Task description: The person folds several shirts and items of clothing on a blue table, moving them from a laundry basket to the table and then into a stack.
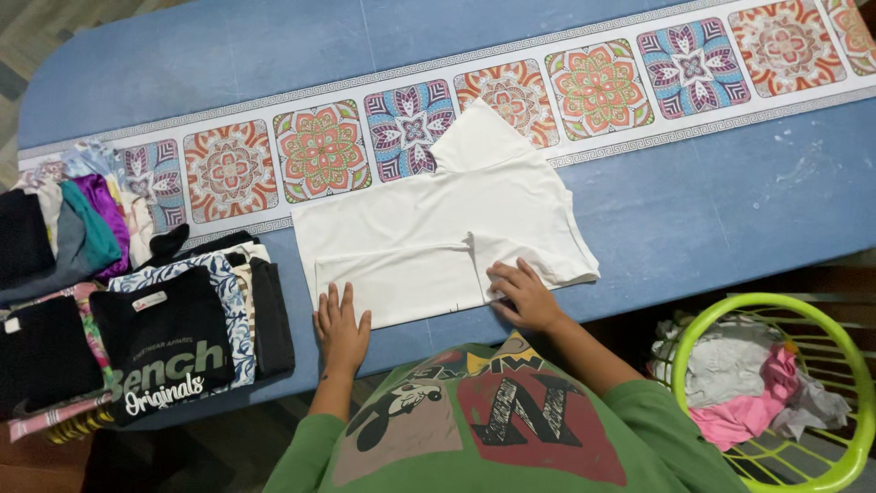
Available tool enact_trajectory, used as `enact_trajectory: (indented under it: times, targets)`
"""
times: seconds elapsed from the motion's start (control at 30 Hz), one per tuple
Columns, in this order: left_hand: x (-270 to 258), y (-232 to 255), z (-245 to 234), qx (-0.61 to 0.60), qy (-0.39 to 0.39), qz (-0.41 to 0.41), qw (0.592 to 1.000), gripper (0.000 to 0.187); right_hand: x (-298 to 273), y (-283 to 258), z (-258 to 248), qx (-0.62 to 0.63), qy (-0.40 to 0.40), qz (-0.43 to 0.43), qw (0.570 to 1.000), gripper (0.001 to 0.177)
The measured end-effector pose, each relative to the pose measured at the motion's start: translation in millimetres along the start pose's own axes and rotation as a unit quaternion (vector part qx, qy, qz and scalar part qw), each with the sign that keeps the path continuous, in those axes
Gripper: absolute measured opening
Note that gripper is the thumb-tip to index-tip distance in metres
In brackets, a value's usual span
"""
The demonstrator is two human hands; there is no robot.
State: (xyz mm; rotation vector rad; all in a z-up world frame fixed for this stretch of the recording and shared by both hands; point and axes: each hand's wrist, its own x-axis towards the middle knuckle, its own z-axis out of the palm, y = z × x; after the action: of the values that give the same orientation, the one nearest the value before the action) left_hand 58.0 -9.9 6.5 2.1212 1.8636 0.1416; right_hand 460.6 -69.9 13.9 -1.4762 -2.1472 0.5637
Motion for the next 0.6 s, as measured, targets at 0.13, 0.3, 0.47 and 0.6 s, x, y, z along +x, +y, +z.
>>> enact_trajectory:
  times: [0.13,0.3,0.47,0.6]
  targets:
    - [0.7,2.7,2.4,0.015,-0.006,-0.004,1.000,0.073,4.2,-7.6,0.5,-0.036,0.032,0.036,0.998,0.055]
    - [9.7,10.2,13.5,0.012,-0.006,-0.004,1.000,0.072,53.1,-14.6,29.4,-0.046,0.094,0.108,0.989,0.073]
    - [8.3,9.3,13.5,0.035,0.031,0.010,0.999,0.072,78.9,-14.8,45.6,-0.128,0.010,0.138,0.982,0.080]
    - [4.8,7.4,14.8,0.050,0.064,0.022,0.996,0.072,64.5,1.2,38.5,-0.091,0.046,0.088,0.991,0.080]
